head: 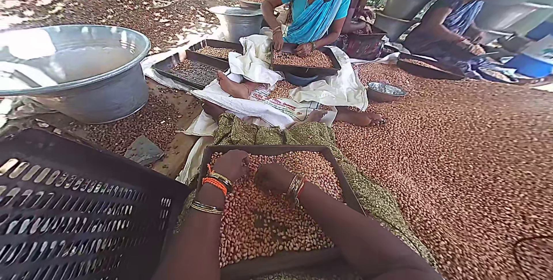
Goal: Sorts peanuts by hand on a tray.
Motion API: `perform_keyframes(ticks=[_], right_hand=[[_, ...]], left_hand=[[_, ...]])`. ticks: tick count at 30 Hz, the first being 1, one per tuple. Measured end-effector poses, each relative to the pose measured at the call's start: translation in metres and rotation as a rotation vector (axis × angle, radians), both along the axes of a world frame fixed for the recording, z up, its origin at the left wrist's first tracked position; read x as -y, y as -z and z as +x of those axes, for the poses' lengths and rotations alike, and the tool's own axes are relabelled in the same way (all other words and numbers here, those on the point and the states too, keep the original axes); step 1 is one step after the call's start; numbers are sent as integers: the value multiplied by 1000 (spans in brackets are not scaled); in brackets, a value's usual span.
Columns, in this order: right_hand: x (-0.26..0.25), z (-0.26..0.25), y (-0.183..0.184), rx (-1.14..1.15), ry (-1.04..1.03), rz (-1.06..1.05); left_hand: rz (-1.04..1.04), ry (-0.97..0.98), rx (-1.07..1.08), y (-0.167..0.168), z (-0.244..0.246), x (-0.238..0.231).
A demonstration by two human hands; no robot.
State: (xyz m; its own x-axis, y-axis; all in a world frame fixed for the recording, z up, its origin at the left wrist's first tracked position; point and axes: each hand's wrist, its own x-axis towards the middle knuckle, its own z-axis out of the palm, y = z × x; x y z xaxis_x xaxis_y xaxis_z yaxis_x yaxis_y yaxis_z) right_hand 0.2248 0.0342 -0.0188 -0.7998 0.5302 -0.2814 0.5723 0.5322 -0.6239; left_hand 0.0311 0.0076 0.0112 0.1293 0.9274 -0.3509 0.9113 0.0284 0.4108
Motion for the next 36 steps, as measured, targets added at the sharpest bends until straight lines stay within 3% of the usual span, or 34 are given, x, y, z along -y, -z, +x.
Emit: perform_keyframes(ticks=[3, 8, 9, 11, 15, 19, 22, 25, 29, 33, 36], right_hand=[[-5, 5, 1, -21, 38, -55], [-13, 23, -5, -489, 402, -600], [-13, 20, -6, -527, 416, -611], [-8, 6, -5, -443, 354, -404], [7, -23, -4, 22, 96, 65], [-3, -13, -5, 205, 57, 108], [-23, 14, -10, 276, -7, 78], [-32, 32, -23, 328, -44, 88], [-23, 18, -29, 128, 174, 116], [-19, 6, -12, 275, 224, 127], [-19, 10, -23, 465, 330, 148]], left_hand=[[56, -132, -26, -7, -6, 3], [159, -428, -88, -17, -4, 8], [136, -461, -103, -20, -2, 8], [51, -477, -132, -24, -1, 8], [-58, -330, -166, -15, -4, 7], [-142, -26, -155, -4, 1, 7], [-122, 245, 31, 4, -2, 4], [27, 127, 262, 2, -12, 5], [166, -211, 183, -5, -19, 3], [74, -154, 180, -2, -12, 4], [25, -189, 95, 0, -13, 2]])
